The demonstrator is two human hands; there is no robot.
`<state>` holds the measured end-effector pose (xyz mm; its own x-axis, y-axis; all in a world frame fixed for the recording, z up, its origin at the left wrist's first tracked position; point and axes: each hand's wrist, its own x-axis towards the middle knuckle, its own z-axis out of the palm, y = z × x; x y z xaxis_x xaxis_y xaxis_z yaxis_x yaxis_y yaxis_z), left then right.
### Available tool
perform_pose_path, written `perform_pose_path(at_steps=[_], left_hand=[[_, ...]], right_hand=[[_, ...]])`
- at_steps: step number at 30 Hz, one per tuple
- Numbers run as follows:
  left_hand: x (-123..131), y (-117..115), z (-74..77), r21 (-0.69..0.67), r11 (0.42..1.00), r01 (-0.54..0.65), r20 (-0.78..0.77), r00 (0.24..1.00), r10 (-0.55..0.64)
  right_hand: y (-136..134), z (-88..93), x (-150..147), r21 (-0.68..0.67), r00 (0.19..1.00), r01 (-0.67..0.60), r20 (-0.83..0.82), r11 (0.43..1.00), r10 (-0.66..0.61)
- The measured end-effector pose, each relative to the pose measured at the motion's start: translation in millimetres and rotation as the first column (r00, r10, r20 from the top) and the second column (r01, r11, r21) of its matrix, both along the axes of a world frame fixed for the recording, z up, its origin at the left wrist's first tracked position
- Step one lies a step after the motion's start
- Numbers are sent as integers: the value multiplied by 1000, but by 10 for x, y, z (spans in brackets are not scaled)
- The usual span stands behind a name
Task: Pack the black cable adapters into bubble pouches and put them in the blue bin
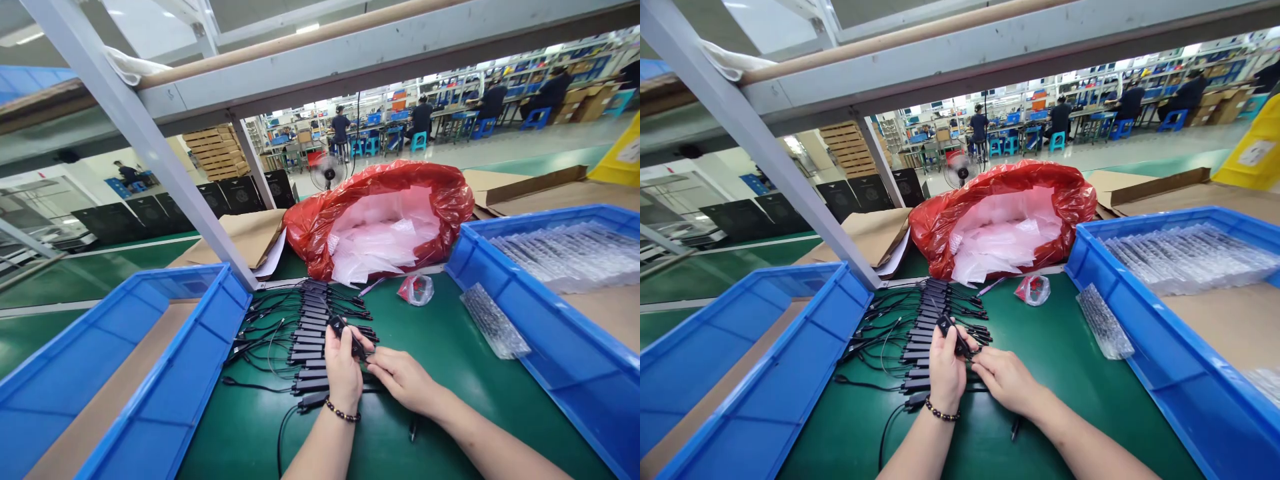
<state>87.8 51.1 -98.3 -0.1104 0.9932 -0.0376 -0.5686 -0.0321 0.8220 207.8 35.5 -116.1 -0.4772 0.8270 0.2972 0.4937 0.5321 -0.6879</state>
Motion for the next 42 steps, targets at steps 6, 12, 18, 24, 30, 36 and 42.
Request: perform_pose_path(at_steps=[6, 12, 18, 24, 30, 36, 42], left_hand=[[-19, 5, -133, -38, 989, 145, -310, 939, -149], [75, -68, -204, -221, 883, 414, -391, 792, -469], [99, -74, -139, -212, 907, 365, -328, 847, -418], [97, -83, -123, -131, 904, 407, -213, 879, -427], [99, -97, -170, -85, 850, 520, -56, 849, -525], [120, -124, -181, -96, 809, 579, 43, 815, -578], [103, -117, -138, -151, 814, 561, -25, 821, -571]], right_hand=[[137, 18, 248, 433, 952, 48, 254, 900, -172], [213, 84, 410, 399, 958, 199, 112, 895, -263], [161, 123, 310, -24, 936, 301, -185, 953, -300], [167, 143, 245, -573, 720, -71, -596, 816, -355], [162, 56, 158, -641, 543, -206, -703, 739, -459], [114, 25, 121, -569, 530, -171, -742, 805, -412], [96, 65, 110, -513, 609, -76, -703, 855, -368]])
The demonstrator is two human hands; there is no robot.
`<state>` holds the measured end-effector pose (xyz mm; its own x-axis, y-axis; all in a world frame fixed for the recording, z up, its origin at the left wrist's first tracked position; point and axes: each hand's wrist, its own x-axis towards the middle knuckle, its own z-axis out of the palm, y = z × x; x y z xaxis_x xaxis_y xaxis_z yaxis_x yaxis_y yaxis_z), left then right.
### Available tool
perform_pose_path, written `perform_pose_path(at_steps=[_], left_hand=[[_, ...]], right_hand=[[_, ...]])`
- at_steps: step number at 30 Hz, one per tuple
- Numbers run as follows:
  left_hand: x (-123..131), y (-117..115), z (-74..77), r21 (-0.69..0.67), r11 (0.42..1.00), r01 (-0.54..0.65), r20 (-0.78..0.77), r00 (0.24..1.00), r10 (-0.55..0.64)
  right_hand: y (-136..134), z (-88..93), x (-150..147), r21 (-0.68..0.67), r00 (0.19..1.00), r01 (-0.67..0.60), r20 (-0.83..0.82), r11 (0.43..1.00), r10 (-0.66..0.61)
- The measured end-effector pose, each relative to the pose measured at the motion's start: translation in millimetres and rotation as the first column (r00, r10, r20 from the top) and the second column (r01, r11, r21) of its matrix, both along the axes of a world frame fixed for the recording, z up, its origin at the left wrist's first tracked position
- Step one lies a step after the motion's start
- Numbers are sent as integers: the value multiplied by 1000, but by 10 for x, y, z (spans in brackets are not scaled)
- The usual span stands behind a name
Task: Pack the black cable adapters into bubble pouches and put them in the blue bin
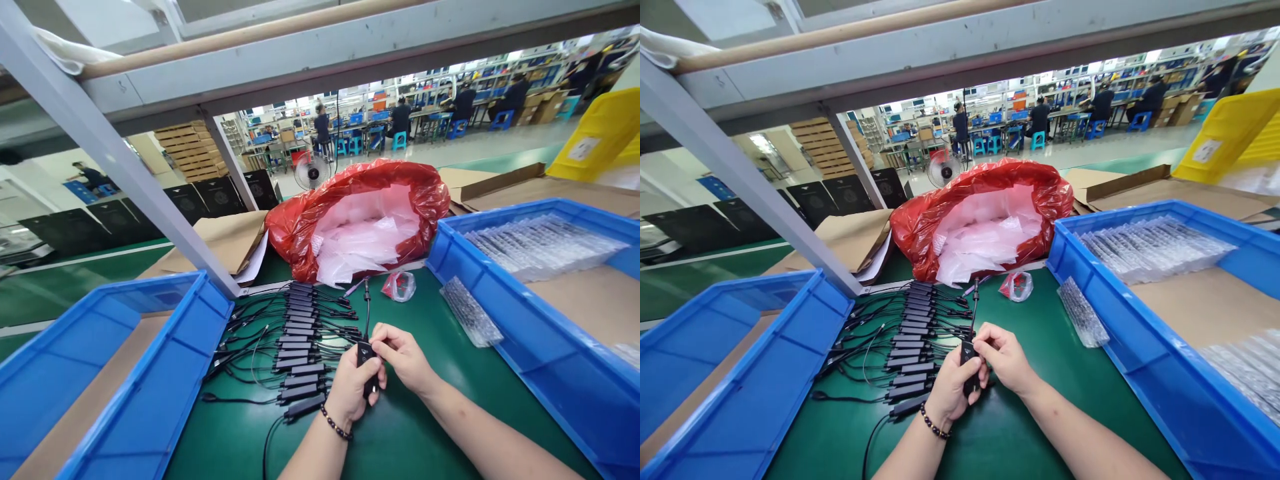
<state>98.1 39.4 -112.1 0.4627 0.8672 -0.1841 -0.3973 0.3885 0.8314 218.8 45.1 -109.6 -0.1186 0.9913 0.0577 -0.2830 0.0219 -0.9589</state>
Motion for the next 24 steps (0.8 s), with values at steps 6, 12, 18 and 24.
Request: perform_pose_path(at_steps=[6, 12, 18, 24], left_hand=[[36, -13, -10, 31, 997, 70, -279, 958, -58], [86, -48, -33, 8, 991, 131, -387, 915, -117], [67, -40, -33, 21, 992, 121, -395, 913, -103], [79, -27, -21, 11, 1000, 4, -333, 943, 0]], right_hand=[[147, 65, 151, -157, 971, 9, -233, 988, -45], [241, 108, 346, -195, 915, 173, -331, 965, -231], [264, 126, 400, -193, 878, 231, -380, 954, -290], [281, 121, 439, -159, 829, 395, -363, 905, -426]])
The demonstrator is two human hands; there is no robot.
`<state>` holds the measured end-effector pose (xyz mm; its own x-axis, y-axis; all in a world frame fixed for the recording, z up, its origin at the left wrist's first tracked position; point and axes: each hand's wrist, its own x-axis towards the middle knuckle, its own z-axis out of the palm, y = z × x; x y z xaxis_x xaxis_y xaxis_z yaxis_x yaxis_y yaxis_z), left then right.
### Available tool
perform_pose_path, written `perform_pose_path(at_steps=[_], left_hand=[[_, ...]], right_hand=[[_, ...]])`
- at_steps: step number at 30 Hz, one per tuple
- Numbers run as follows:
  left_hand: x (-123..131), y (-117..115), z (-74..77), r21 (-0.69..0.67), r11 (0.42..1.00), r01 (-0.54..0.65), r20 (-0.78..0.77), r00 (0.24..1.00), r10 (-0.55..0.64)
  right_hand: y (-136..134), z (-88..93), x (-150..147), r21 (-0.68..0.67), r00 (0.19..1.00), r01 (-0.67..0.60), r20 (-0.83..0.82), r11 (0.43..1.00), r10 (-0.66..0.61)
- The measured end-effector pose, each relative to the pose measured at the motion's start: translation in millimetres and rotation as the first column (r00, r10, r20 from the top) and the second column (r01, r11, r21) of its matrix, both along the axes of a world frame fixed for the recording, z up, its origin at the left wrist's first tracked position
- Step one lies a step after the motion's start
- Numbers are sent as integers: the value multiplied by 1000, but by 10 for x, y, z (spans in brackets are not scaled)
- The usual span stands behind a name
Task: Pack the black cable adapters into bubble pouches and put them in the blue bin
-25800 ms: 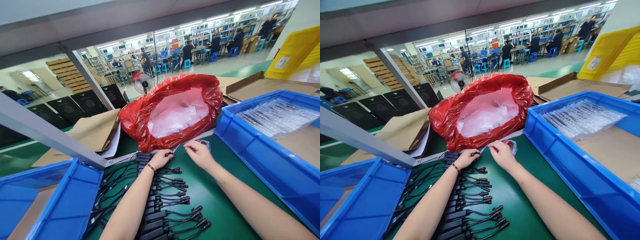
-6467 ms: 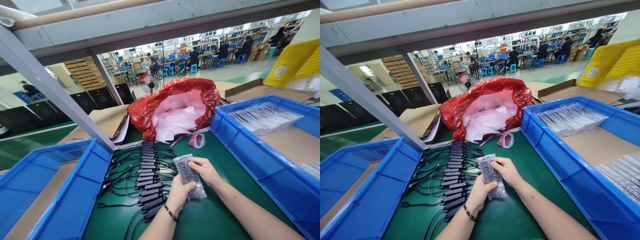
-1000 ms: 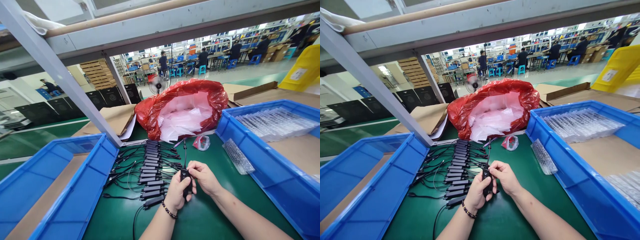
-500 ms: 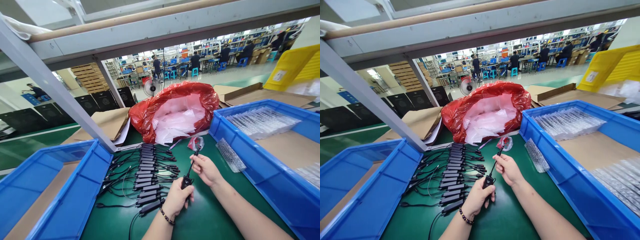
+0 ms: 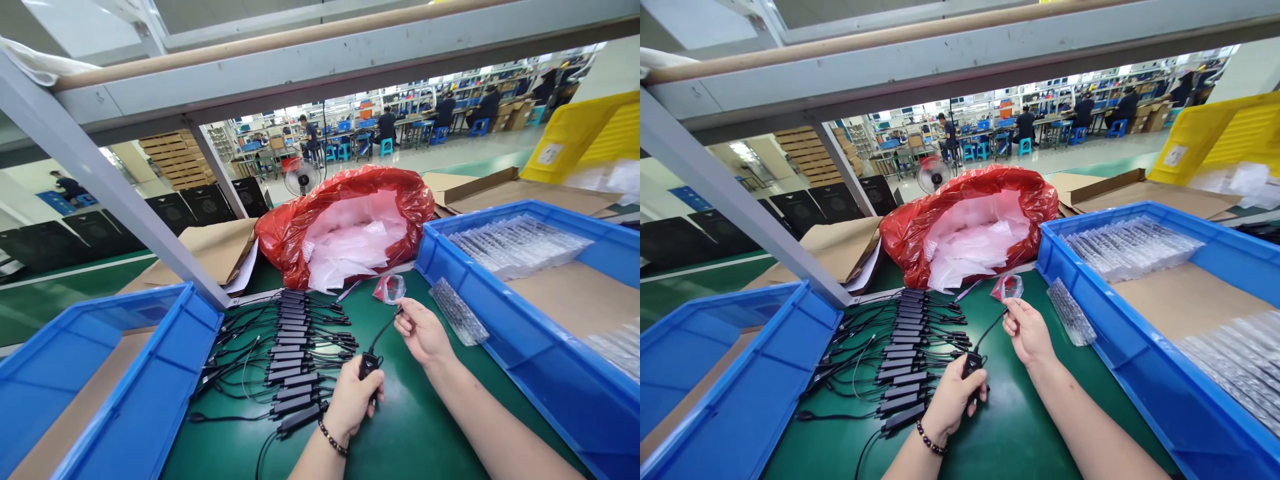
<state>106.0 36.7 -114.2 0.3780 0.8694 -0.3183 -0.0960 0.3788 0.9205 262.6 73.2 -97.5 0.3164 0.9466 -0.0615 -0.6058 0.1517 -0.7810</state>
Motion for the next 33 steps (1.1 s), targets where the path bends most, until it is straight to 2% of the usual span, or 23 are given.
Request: perform_pose_path(at_steps=[2, 3, 5, 7, 9, 12, 14, 16, 18, 20, 23, 25, 28, 30, 31, 33], left_hand=[[-41, 45, 22, 13, 986, -166, 113, 980, 164], [-72, 74, 36, 0, 967, -253, 185, 951, 249], [-143, 135, 64, -62, 929, -364, 321, 874, 364], [-199, 176, 85, -117, 916, -384, 399, 826, 397], [-213, 180, 91, -106, 927, -359, 403, 837, 370], [-147, 118, 77, -19, 956, -293, 300, 911, 285], [-70, 52, 57, 29, 985, -168, 187, 969, 160], [3, -8, 36, 38, 999, -14, 98, 995, 10], [52, -45, 23, 31, 996, 87, 65, 994, -89], [72, -59, 18, 17, 987, 158, 31, 987, -158], [69, -56, 15, -28, 969, 247, -14, 969, -247], [59, -49, 8, -70, 964, 257, 1, 966, -257], [40, -35, -6, -95, 976, 194, 31, 981, -192], [25, -22, -3, -74, 990, 121, 37, 992, -118], [16, -15, 5, -58, 995, 78, 41, 996, -75], [-1, -1, 27, -31, 1000, 2, 48, 999, -1]], right_hand=[[-45, -19, -95, -18, 990, -64, 123, 998, 66], [-76, -34, -160, -50, 969, -132, 205, 990, 139], [-142, -75, -298, -142, 874, -297, 357, 944, 329], [-194, -115, -400, -209, 746, -464, 431, 861, 507], [-222, -144, -435, -211, 652, -581, 457, 786, 605], [-228, -162, -390, -144, 649, -616, 464, 774, 603], [-227, -157, -353, -126, 642, -643, 448, 755, 622], [-231, -138, -342, -139, 603, -670, 470, 729, 645], [-237, -110, -355, -123, 599, -636, 544, 762, 588], [-238, -87, -373, -48, 631, -571, 613, 819, 475], [-229, -79, -365, 60, 693, -477, 639, 877, 334], [-217, -80, -336, 88, 718, -426, 639, 901, 276], [-180, -45, -282, 120, 707, -310, 692, 943, 144], [-106, 16, -250, 179, 635, -157, 771, 971, -40], [-42, 53, -236, 227, 566, -81, 812, 971, -143], [156, 118, -214, 334, 373, 4, 874, 942, -311]])
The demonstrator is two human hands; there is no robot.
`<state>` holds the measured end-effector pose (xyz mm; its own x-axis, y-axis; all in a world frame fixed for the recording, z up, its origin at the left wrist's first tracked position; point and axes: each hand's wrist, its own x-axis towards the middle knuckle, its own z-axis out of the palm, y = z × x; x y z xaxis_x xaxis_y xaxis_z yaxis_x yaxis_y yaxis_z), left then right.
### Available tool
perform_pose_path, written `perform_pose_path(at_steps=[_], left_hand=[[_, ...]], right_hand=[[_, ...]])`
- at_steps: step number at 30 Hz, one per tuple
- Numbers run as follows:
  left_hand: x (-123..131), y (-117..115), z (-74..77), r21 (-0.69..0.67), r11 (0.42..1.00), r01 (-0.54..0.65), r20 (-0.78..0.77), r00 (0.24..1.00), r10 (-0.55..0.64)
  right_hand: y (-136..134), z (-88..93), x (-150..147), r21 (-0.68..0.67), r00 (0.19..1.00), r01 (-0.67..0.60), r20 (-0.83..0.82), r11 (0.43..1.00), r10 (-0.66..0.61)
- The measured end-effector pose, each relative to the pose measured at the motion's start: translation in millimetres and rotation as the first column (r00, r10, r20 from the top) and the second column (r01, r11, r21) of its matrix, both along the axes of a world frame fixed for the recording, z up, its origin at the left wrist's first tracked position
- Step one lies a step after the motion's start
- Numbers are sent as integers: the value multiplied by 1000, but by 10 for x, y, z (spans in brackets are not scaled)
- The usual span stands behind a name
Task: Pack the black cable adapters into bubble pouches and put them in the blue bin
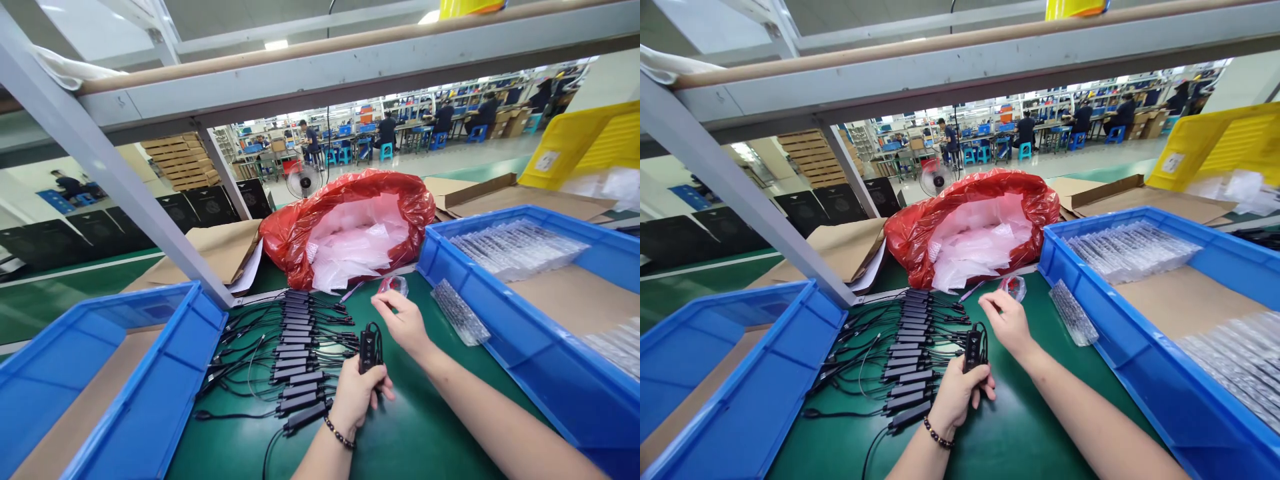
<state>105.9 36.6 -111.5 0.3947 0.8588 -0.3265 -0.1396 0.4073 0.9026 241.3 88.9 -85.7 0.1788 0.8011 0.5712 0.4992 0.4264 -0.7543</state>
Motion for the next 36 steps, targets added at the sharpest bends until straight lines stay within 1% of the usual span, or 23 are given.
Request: perform_pose_path(at_steps=[2, 4, 6, 7, 9, 11, 12, 13, 14, 15, 17, 20, 21, 23, 25, 26, 28, 30, 32, 34, 35, 36], left_hand=[[-13, 10, 19, 11, 999, -49, 6, 999, 49], [-19, 15, 21, 11, 998, -63, 11, 998, 63], [-19, 17, 6, 9, 998, -62, 17, 998, 62], [-19, 18, -6, 7, 998, -64, 20, 998, 64], [-21, 20, -27, 9, 997, -77, 39, 996, 77], [-31, 22, -38, 21, 994, -107, 83, 991, 105], [-39, 22, -38, 33, 991, -129, 110, 986, 125], [-48, 22, -35, 49, 988, -149, 135, 981, 141], [-57, 20, -29, 66, 984, -165, 154, 976, 154], [-64, 18, -22, 79, 981, -175, 168, 973, 160], [-68, 13, -6, 90, 980, -179, 184, 970, 160], [-44, 5, 7, 71, 982, -178, 179, 970, 163], [-31, 3, 5, 67, 981, -180, 165, 972, 167], [-7, 4, -8, 65, 979, -191, 121, 976, 183], [8, 7, -29, 68, 978, -196, 72, 979, 191], [11, 8, -39, 73, 979, -191, 55, 981, 187], [9, 7, -49, 89, 984, -155, 42, 987, 152], [1, 8, -47, 102, 988, -118, 47, 992, 114], [-6, 17, -39, 101, 985, -142, 47, 989, 138], [-10, 33, -35, 94, 972, -218, 46, 976, 214], [-10, 41, -37, 90, 965, -247, 45, 969, 244], [-9, 48, -41, 84, 964, -254, 44, 967, 251]], right_hand=[[277, 33, 9, 100, 974, 89, 197, 991, -108], [572, 35, -4, 180, 910, 134, 367, 975, -193], [798, 33, -42, 218, 859, 108, 471, 970, -202], [860, 42, -68, 225, 847, 82, 498, 971, -187], [860, 87, -117, 233, 841, 20, 521, 972, -142], [712, 160, -139, 238, 895, -11, 436, 971, -97], [602, 197, -132, 231, 942, -6, 328, 973, -73], [482, 228, -113, 202, 984, 16, 172, 979, -51], [362, 248, -84, 152, 999, 38, 6, 988, -39], [249, 253, -48, 90, 988, 42, -152, 995, -28], [68, 220, 29, -30, 925, 15, -379, 999, -25], [-85, 101, 110, -171, 798, -83, -601, 982, -37], [-109, 60, 126, -198, 747, -114, -663, 974, -48], [-128, -1, 151, -213, 642, -142, -763, 967, -73], [-122, -32, 181, -194, 561, -134, -823, 972, -87], [-117, -41, 197, -185, 536, -132, -839, 974, -87], [-114, -57, 220, -182, 514, -151, -854, 972, -80], [-134, -78, 216, -192, 515, -220, -855, 957, -53], [-179, -105, 181, -208, 555, -349, -832, 914, 23], [-226, -134, 133, -249, 626, -505, -765, 827, 152], [-241, -148, 115, -277, 662, -546, -721, 791, 205], [-248, -161, 105, -301, 694, -552, -682, 777, 229]])
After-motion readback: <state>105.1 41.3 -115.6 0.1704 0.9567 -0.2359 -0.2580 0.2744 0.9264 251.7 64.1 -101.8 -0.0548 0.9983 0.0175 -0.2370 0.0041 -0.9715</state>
